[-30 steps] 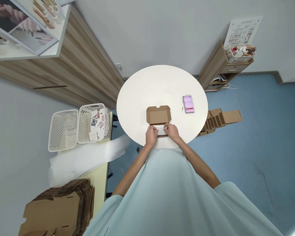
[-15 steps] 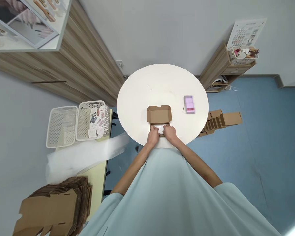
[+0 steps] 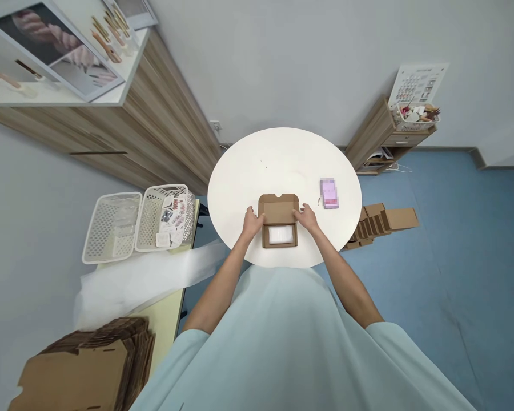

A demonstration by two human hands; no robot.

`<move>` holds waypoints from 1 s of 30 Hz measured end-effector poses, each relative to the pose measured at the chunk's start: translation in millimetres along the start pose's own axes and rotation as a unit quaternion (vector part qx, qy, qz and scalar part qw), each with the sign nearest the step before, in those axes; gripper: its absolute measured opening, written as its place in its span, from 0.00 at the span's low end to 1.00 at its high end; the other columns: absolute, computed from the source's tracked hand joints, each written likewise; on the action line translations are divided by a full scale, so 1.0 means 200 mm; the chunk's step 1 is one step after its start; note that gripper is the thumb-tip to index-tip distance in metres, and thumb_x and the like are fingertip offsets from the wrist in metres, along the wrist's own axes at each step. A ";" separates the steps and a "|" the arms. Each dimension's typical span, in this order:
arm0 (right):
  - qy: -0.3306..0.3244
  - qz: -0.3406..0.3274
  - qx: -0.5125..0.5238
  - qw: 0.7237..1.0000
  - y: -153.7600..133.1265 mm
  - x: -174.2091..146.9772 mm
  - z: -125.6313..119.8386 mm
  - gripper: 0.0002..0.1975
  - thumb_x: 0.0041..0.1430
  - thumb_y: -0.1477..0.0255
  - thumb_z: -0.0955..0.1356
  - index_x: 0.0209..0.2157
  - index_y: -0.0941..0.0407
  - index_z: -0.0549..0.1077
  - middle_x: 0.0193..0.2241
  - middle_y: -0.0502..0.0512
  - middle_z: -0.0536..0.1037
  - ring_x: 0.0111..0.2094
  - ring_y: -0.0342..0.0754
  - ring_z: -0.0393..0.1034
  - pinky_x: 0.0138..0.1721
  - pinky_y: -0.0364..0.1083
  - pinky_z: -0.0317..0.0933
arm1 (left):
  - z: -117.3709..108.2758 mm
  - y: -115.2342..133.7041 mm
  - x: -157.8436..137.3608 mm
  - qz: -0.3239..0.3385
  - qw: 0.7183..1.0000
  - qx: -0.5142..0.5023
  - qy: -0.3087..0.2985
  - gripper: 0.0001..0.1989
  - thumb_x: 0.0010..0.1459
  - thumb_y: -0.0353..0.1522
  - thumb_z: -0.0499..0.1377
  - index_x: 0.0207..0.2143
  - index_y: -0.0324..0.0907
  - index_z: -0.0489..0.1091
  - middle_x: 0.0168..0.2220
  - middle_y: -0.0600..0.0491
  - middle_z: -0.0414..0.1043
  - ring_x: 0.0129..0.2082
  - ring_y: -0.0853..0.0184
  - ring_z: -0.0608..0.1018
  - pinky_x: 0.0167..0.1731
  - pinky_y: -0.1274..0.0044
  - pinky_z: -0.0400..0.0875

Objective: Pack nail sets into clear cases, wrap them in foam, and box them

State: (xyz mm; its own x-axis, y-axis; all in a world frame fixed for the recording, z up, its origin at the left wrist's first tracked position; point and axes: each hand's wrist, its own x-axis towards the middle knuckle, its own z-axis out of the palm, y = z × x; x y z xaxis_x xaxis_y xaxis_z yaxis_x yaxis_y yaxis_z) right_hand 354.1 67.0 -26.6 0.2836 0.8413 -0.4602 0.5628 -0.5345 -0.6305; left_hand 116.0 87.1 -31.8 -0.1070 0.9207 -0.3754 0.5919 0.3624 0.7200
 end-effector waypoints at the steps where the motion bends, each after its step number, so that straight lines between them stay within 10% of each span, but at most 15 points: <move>1: -0.018 0.010 0.028 0.999 -0.01 0.02 0.00 0.30 0.70 0.63 0.69 0.68 0.61 0.64 0.63 0.70 0.76 0.60 0.55 0.75 0.56 0.46 0.68 | -0.01 0.01 0.02 -0.020 0.999 -0.029 -0.023 0.36 0.67 0.34 0.64 0.71 0.35 0.56 0.71 0.30 0.63 0.62 0.53 0.77 0.58 0.68 0.73; 15: 0.004 -0.118 0.182 0.976 -0.06 0.08 -0.02 0.32 0.64 0.66 0.72 0.67 0.55 0.68 0.61 0.66 0.78 0.57 0.56 0.79 0.62 0.57 0.71 | -0.10 0.15 0.07 0.024 0.964 -0.249 -0.086 0.46 0.65 0.26 0.63 0.78 0.35 0.43 0.74 0.33 0.59 0.73 0.56 0.68 0.71 0.66 0.63; 30: 0.011 -0.276 0.019 0.961 0.30 -0.23 0.16 0.36 0.61 0.77 0.65 0.71 0.53 0.64 0.70 0.64 0.68 0.70 0.59 0.65 0.69 0.63 0.65 | 0.10 -0.25 -0.21 0.133 0.984 -0.108 -0.043 0.42 0.61 0.28 0.64 0.75 0.42 0.56 0.73 0.39 0.63 0.71 0.50 0.70 0.69 0.58 0.68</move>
State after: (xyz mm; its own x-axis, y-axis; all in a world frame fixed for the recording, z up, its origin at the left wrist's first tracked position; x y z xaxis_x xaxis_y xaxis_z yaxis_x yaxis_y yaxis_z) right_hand 350.3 -7.0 -63.8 -0.0327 0.9988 -0.0366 0.6030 -0.0095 -0.7977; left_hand 107.4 27.5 -64.2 0.1017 0.9748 -0.1986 0.4055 0.1417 0.9030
